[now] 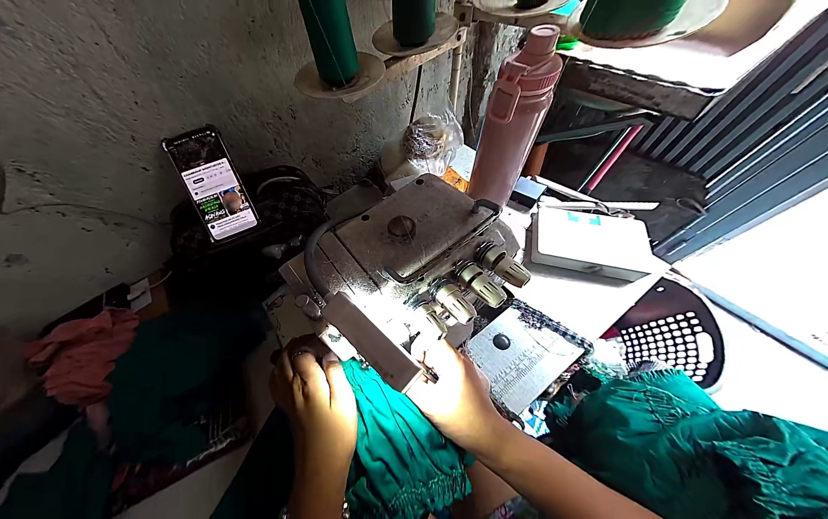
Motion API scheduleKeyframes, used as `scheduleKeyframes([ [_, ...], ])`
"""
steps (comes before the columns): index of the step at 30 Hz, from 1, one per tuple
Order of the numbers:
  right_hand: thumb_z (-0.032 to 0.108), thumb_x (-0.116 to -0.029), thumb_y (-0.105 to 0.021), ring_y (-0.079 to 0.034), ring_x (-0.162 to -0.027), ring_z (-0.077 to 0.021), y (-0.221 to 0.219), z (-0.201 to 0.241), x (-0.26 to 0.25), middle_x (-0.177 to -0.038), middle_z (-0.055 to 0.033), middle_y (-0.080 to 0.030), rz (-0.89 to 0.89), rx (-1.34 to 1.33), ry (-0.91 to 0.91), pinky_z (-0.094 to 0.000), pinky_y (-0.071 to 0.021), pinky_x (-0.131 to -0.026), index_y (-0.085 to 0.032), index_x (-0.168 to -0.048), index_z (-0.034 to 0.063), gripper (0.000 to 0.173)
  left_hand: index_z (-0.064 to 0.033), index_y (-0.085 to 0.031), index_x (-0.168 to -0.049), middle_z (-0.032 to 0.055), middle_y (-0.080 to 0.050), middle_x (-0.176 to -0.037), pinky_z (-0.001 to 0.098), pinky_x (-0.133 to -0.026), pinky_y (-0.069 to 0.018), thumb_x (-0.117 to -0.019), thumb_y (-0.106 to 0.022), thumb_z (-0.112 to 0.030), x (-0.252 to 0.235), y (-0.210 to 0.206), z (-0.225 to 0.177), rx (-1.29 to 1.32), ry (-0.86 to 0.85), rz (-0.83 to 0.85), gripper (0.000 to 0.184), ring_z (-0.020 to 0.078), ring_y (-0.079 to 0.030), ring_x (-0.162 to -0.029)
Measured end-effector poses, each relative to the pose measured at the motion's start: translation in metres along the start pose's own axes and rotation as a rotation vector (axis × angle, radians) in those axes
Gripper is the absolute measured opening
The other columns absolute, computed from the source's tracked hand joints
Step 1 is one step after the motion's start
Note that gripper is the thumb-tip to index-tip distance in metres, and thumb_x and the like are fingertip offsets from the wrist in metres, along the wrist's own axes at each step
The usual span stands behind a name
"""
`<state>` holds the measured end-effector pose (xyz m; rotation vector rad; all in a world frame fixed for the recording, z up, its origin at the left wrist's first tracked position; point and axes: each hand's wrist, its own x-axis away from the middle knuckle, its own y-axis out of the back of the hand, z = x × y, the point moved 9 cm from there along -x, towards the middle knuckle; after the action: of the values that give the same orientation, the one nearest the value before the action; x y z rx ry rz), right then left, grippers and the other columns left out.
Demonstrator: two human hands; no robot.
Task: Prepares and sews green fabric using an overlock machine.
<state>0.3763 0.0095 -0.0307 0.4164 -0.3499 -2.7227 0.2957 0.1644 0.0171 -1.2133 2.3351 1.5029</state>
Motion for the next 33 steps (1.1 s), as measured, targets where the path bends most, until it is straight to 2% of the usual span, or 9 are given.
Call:
scheduleKeyframes([
  [5,0.020,-0.0848,-0.066,-0.048,-0.059,0.0009,0.000,-0.001,0.003,-0.067,0.0064,-0.050,0.021,-0.045,0.010,-0.0164,-0.0402,-0.053,-0.057,-0.091,0.0104,0.015,0.0046,-0.061,-0.101,0.0124,-0.060,-0.096,0.0392,-0.095,-0.0411,-0.0981,-0.039,-0.013,0.001,0.002,0.019,0.225,0.102,-0.042,0.028,0.0182,-0.057,-0.099],
  [8,0.021,-0.0850,-0.067,-0.050,-0.060,0.0002,-0.002,-0.002,0.003,-0.068,0.0055,-0.052,0.023,-0.046,0.004,-0.0173,-0.0416,-0.054,-0.057,-0.092,0.0099,0.016,0.0009,-0.053,-0.101,-0.0041,-0.053,-0.090,0.0148,-0.084,-0.0430,-0.1002,-0.037,-0.011,0.002,0.003,0.025,0.511,0.150,-0.046,0.020,-0.0050,-0.053,-0.088],
  [10,0.020,-0.0850,-0.067,-0.050,-0.060,0.0005,-0.002,-0.003,0.002,-0.068,0.0055,-0.052,0.012,-0.050,0.013,-0.0169,-0.0420,-0.055,-0.058,-0.091,0.0096,0.015,-0.0022,-0.050,-0.102,-0.0093,-0.057,-0.088,0.0124,-0.084,-0.0463,-0.1017,-0.036,-0.009,0.001,0.003,0.022,0.552,0.135,-0.034,0.016,-0.0092,-0.056,-0.085],
  [11,0.020,-0.0853,-0.066,-0.050,-0.060,0.0009,-0.002,-0.003,0.002,-0.068,0.0057,-0.052,0.012,-0.053,0.018,-0.0165,-0.0419,-0.055,-0.058,-0.091,0.0096,0.015,-0.0037,-0.052,-0.103,-0.0095,-0.059,-0.086,0.0169,-0.085,-0.0463,-0.1017,-0.038,-0.011,0.001,0.003,0.018,0.443,0.107,-0.031,0.016,-0.0074,-0.057,-0.084],
  [14,0.021,-0.0872,-0.066,-0.050,-0.061,0.0011,-0.005,-0.004,0.001,-0.069,0.0057,-0.053,0.024,-0.064,0.021,-0.0160,-0.0424,-0.056,-0.058,-0.093,0.0090,0.016,0.0044,-0.064,-0.102,0.0152,-0.066,-0.090,0.0547,-0.085,-0.0396,-0.0997,-0.046,-0.017,0.003,0.002,-0.001,0.045,-0.023,0.002,0.028,0.0279,-0.063,-0.092],
  [17,0.020,-0.0880,-0.066,-0.050,-0.061,0.0015,-0.004,-0.003,0.001,-0.069,0.0054,-0.053,0.027,-0.059,0.032,-0.0151,-0.0419,-0.056,-0.059,-0.093,0.0080,0.015,0.0055,-0.069,-0.104,0.0263,-0.067,-0.101,0.0657,-0.081,-0.0393,-0.0944,-0.050,-0.027,-0.003,-0.006,-0.008,-0.144,-0.082,0.208,0.038,0.0484,-0.061,-0.103],
  [23,0.018,-0.0900,-0.065,-0.049,-0.061,0.0044,-0.005,-0.002,0.002,-0.071,0.0062,-0.053,0.038,-0.092,0.045,-0.0120,-0.0410,-0.057,-0.058,-0.093,0.0079,0.013,-0.0009,-0.075,-0.106,0.0180,-0.070,-0.104,0.0673,-0.095,-0.0371,-0.0941,-0.068,-0.031,-0.027,-0.019,0.003,0.000,-0.069,0.671,0.033,0.0392,-0.061,-0.110],
  [27,0.015,-0.0907,-0.065,-0.050,-0.064,0.0061,-0.006,-0.001,0.003,-0.073,0.0054,-0.054,0.037,-0.136,0.083,-0.0093,-0.0424,-0.060,-0.058,-0.092,0.0065,0.011,-0.0008,-0.075,-0.101,0.0164,-0.073,-0.098,0.0584,-0.089,-0.0479,-0.0904,-0.077,-0.020,-0.042,-0.024,0.001,0.017,-0.019,0.833,0.022,0.0310,-0.068,-0.100],
  [33,0.014,-0.0911,-0.064,-0.047,-0.064,0.0092,-0.004,0.000,0.004,-0.072,0.0081,-0.053,0.050,-0.059,0.122,-0.0074,-0.0397,-0.060,-0.059,-0.088,0.0072,0.009,-0.0086,-0.075,-0.088,0.0065,-0.071,-0.082,0.0517,-0.076,-0.0501,-0.0847,-0.083,-0.023,-0.043,-0.027,0.007,0.074,-0.013,0.769,0.016,0.0209,-0.067,-0.082],
])
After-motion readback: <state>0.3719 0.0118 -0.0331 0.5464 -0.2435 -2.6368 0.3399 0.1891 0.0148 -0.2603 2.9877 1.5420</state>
